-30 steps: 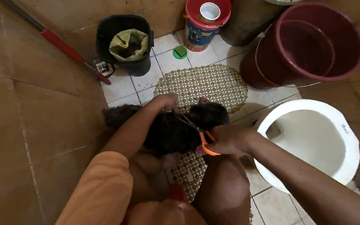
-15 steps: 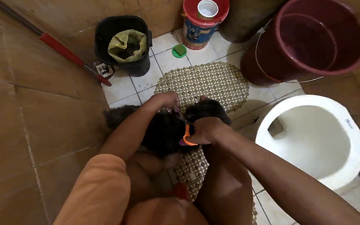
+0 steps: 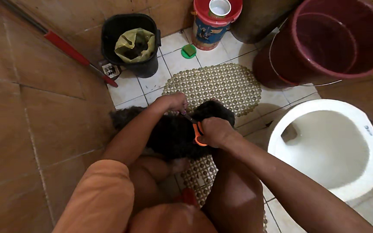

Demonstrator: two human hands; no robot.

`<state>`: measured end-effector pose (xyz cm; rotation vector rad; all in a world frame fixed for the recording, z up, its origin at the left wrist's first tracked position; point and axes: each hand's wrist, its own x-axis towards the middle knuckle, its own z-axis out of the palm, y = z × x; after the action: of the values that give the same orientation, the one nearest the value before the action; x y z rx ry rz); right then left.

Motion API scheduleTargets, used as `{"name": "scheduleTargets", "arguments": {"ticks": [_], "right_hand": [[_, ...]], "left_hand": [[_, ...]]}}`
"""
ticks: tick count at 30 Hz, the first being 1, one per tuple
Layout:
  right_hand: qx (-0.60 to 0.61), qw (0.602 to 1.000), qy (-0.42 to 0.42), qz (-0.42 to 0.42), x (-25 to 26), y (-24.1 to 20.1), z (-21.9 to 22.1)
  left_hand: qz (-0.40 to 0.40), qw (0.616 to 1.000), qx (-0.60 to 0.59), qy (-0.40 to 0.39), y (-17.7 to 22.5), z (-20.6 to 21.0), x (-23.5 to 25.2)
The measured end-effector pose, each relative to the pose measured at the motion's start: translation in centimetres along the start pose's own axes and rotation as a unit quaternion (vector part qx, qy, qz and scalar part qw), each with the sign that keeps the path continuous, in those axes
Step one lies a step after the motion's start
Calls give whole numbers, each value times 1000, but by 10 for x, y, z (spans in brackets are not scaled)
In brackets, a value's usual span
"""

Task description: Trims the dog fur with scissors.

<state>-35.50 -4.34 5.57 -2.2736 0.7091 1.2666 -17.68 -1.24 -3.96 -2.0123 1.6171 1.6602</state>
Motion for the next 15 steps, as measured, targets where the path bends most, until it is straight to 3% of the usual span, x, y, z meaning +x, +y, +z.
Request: {"name": "scheduleTargets", "arguments": {"ticks": [4,8,15], "right_hand": [[17,1000,-15,-4,5,0,-2],[109,994,-4,2,10,20,1],[286,958,36,-17,24,53,31]], "left_hand": [[14,999,-35,31,-11,-14,-14],[-19,985,-127,113,-36,-45,-46],[-66,886,-225,400,-115,-113,-87]]}}
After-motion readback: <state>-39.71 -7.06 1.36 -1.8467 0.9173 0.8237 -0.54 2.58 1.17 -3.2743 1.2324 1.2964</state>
